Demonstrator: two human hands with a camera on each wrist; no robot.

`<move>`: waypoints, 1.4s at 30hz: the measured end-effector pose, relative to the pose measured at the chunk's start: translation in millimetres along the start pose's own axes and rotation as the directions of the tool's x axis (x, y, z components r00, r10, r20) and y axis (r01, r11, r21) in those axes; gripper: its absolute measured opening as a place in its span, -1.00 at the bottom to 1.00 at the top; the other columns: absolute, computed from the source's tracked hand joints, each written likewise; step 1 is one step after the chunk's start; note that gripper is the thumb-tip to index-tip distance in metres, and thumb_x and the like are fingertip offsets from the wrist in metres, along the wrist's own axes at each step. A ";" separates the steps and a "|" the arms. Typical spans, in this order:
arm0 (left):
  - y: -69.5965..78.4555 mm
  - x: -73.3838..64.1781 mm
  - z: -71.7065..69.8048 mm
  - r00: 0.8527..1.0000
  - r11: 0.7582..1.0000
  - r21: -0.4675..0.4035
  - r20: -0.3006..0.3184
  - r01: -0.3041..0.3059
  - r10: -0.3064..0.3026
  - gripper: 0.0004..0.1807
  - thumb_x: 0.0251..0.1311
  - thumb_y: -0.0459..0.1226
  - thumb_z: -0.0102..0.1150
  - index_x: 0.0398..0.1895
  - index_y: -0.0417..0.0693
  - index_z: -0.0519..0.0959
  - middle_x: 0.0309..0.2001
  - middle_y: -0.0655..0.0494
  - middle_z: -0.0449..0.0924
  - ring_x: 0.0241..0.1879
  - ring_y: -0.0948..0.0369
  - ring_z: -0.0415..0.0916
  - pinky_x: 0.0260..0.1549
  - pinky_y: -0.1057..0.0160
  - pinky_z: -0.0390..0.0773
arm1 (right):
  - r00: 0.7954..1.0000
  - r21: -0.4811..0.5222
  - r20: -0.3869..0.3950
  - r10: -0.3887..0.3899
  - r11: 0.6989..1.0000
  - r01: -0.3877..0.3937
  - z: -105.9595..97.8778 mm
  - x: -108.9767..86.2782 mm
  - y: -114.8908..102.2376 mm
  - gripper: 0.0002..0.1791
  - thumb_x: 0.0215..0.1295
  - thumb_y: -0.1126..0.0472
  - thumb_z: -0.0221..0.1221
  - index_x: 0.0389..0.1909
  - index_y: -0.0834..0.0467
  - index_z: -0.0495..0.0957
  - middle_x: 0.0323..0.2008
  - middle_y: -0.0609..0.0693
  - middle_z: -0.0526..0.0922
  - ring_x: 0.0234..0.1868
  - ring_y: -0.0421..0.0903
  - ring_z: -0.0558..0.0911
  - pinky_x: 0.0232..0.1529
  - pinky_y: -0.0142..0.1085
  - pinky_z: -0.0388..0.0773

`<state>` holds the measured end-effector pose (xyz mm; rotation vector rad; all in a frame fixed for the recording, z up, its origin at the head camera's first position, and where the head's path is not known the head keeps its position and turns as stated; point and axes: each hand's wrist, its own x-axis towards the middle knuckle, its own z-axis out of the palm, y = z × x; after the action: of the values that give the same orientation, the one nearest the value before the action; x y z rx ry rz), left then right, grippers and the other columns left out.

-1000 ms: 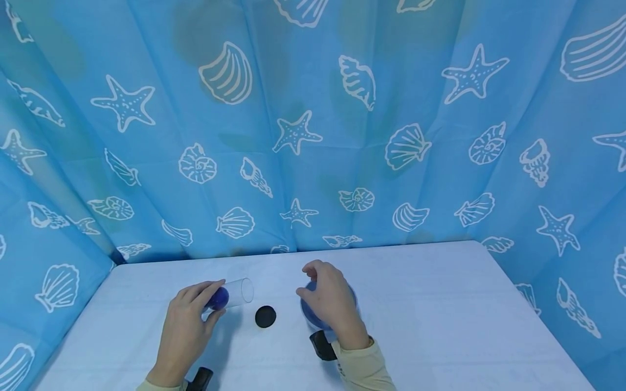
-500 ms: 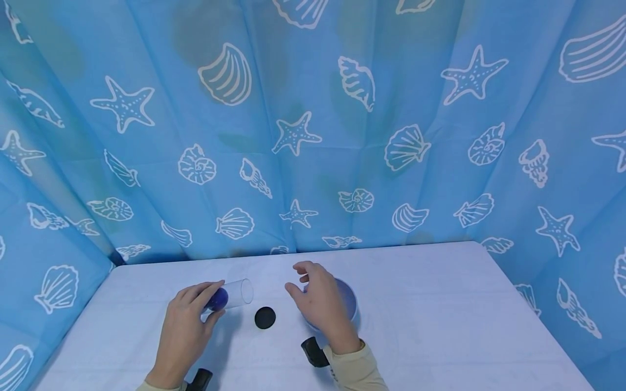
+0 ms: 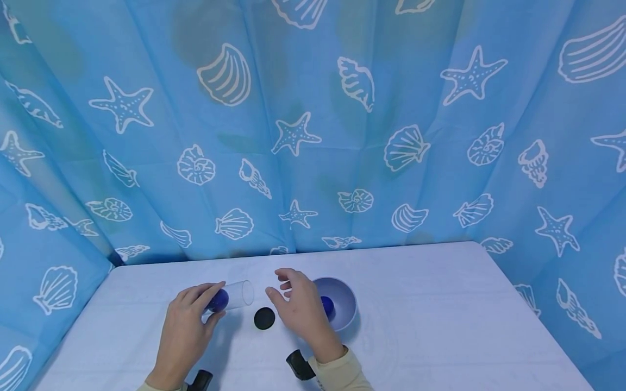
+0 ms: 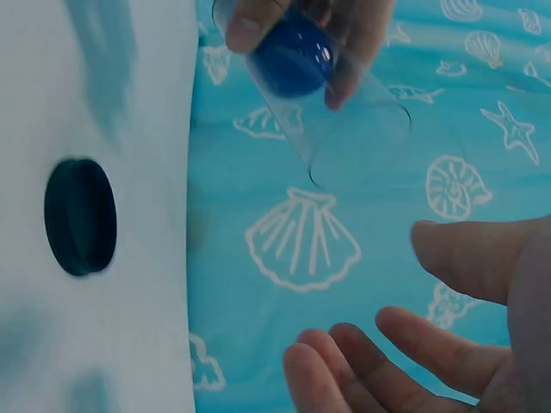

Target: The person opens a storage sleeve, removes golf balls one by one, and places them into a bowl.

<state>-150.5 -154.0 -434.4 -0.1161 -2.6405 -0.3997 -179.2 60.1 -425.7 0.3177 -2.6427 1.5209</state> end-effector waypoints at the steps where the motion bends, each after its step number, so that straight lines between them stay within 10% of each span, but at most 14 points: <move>1: 0.0 -0.1 -0.2 1.000 1.000 0.000 0.001 0.002 -0.002 -0.33 -0.12 -0.36 0.63 0.17 0.00 0.64 0.08 -0.10 0.62 0.15 -0.13 0.47 0.17 -0.24 0.44 | 1.000 0.014 0.005 -0.010 1.000 0.010 1.6 -0.1 0.3 -0.53 0.42 0.04 0.23 0.24 0.17 0.50 0.10 0.06 0.62 0.06 -0.02 0.63 0.09 -0.12 0.63; 20: 2.7 -2.9 -1.4 1.000 0.999 0.022 0.006 -0.027 0.027 -0.33 -0.12 -0.35 0.63 0.18 0.02 0.64 0.09 -0.11 0.62 0.15 -0.13 0.46 0.18 -0.25 0.44 | 0.995 0.260 0.102 0.015 0.965 -0.041 24.5 -3.4 -2.2 -0.51 0.42 -0.02 0.22 0.24 0.15 0.53 0.08 0.12 0.65 0.09 0.05 0.64 0.09 -0.06 0.63; 42: 4.7 -2.3 0.4 0.999 0.998 0.053 0.015 -0.034 0.033 -0.35 -0.12 -0.33 0.63 0.16 0.05 0.66 0.09 -0.10 0.62 0.17 -0.13 0.44 0.21 -0.25 0.42 | 0.989 0.284 0.143 0.031 0.956 -0.071 29.9 -2.1 -0.3 -0.51 0.41 -0.01 0.24 0.23 0.17 0.54 0.09 0.10 0.66 0.09 0.05 0.64 0.03 -0.11 0.66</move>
<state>-148.0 -149.5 -434.6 -0.1462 -2.6576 -0.3175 -175.9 34.5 -440.8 0.3883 -2.5403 1.9749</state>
